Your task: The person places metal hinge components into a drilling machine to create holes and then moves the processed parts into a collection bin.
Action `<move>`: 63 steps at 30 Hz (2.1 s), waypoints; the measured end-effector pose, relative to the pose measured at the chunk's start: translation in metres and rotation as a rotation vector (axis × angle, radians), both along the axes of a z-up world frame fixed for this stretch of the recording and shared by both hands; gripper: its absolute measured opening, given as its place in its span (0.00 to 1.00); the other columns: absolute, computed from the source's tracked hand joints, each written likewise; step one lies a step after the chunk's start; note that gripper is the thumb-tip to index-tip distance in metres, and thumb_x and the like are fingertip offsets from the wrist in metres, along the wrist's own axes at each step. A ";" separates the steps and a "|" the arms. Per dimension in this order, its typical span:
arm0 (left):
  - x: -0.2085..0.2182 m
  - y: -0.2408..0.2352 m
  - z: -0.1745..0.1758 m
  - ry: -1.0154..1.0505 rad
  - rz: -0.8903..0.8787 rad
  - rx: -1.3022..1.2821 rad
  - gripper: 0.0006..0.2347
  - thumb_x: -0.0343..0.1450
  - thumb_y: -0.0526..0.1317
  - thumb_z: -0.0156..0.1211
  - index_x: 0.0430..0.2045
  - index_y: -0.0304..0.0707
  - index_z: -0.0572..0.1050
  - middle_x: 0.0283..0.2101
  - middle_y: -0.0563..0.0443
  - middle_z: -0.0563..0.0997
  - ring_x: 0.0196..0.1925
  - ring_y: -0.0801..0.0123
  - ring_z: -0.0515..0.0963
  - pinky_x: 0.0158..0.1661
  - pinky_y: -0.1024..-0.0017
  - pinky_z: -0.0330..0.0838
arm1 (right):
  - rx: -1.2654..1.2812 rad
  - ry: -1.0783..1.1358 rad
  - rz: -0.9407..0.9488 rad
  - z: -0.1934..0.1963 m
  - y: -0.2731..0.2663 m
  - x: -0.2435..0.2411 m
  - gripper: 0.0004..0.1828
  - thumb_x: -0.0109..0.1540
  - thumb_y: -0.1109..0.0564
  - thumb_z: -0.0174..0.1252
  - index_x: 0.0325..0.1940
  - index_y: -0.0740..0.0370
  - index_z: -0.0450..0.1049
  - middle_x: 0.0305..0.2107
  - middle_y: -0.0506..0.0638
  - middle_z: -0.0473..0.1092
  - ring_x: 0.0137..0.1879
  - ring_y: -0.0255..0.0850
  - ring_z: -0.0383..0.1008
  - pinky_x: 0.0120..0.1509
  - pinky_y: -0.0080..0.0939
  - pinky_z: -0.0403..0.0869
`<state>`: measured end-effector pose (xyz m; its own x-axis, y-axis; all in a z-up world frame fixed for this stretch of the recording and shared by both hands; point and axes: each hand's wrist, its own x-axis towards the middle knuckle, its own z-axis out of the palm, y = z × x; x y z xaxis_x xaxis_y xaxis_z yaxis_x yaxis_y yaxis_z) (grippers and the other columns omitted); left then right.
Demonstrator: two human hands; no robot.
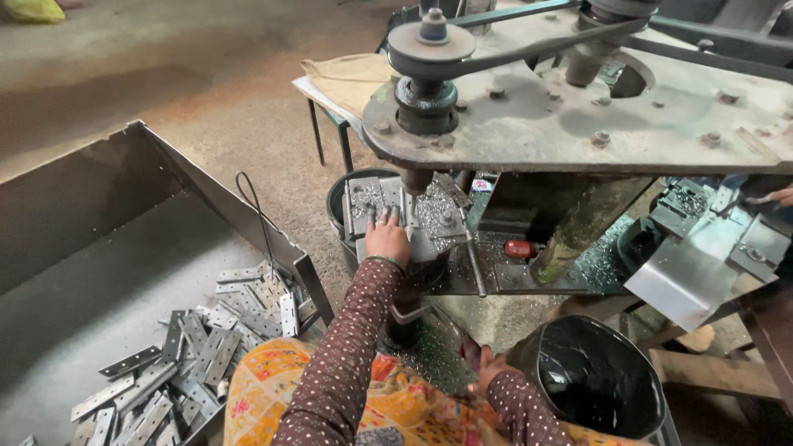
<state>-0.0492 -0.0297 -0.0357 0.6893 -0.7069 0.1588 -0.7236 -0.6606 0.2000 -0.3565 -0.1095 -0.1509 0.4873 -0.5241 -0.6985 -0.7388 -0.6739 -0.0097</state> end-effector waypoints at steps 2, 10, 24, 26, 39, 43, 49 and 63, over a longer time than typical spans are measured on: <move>0.002 0.002 -0.002 -0.063 -0.014 -0.065 0.15 0.75 0.43 0.48 0.40 0.36 0.83 0.69 0.46 0.68 0.74 0.57 0.61 0.70 0.50 0.46 | -0.025 -0.058 0.039 0.002 0.001 -0.007 0.47 0.63 0.37 0.65 0.69 0.58 0.43 0.59 0.72 0.60 0.57 0.58 0.76 0.59 0.50 0.78; 0.011 -0.004 0.016 -0.008 -0.023 -0.007 0.14 0.73 0.42 0.48 0.38 0.38 0.84 0.71 0.52 0.65 0.74 0.62 0.60 0.72 0.50 0.40 | -0.155 -0.134 -0.018 0.097 0.026 0.006 0.32 0.64 0.39 0.59 0.61 0.60 0.57 0.48 0.61 0.71 0.50 0.50 0.81 0.53 0.45 0.82; 0.028 -0.014 -0.009 -0.047 0.009 0.019 0.14 0.70 0.38 0.48 0.40 0.40 0.84 0.67 0.54 0.70 0.73 0.63 0.63 0.68 0.46 0.51 | -0.225 -0.307 0.060 0.100 0.033 -0.009 0.40 0.61 0.38 0.65 0.65 0.58 0.52 0.50 0.60 0.68 0.52 0.54 0.78 0.56 0.49 0.79; 0.030 -0.014 -0.009 -0.159 -0.021 -0.087 0.14 0.67 0.37 0.50 0.38 0.37 0.84 0.66 0.52 0.70 0.70 0.61 0.64 0.65 0.45 0.52 | -0.261 -0.330 0.080 0.087 0.030 -0.006 0.37 0.62 0.38 0.64 0.63 0.58 0.55 0.49 0.60 0.70 0.52 0.54 0.79 0.56 0.49 0.80; 0.014 0.000 0.019 -0.102 -0.064 0.025 0.14 0.73 0.42 0.48 0.37 0.40 0.84 0.71 0.50 0.66 0.74 0.62 0.60 0.73 0.49 0.41 | -0.017 -0.072 -0.019 0.075 0.016 -0.001 0.42 0.64 0.38 0.62 0.68 0.60 0.49 0.47 0.59 0.72 0.50 0.49 0.79 0.54 0.47 0.80; -0.044 0.023 0.039 0.018 -0.160 0.205 0.25 0.70 0.35 0.46 0.65 0.57 0.69 0.76 0.46 0.49 0.76 0.62 0.43 0.72 0.48 0.25 | -0.231 -0.384 0.104 0.104 0.015 -0.004 0.33 0.62 0.42 0.63 0.59 0.61 0.56 0.36 0.58 0.74 0.37 0.51 0.81 0.40 0.47 0.82; -0.150 0.095 0.056 -0.257 0.081 -0.070 0.32 0.61 0.33 0.52 0.67 0.36 0.65 0.75 0.39 0.39 0.77 0.40 0.33 0.65 0.31 0.25 | -0.262 -0.481 0.042 0.108 0.018 -0.003 0.30 0.59 0.38 0.64 0.51 0.58 0.61 0.34 0.57 0.76 0.39 0.54 0.80 0.42 0.53 0.79; -0.112 0.085 0.033 -0.365 -0.312 0.254 0.10 0.69 0.39 0.56 0.39 0.43 0.82 0.75 0.53 0.53 0.76 0.62 0.53 0.71 0.42 0.32 | -0.273 -0.536 0.060 0.093 0.016 -0.009 0.28 0.58 0.43 0.65 0.51 0.58 0.61 0.34 0.58 0.75 0.39 0.56 0.80 0.42 0.55 0.78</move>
<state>-0.1611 0.0558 -0.0026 0.3730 -0.9163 0.1457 -0.8855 -0.3985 -0.2389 -0.3656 -0.0931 -0.0575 0.7681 -0.6110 -0.1915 -0.6398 -0.7445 -0.1907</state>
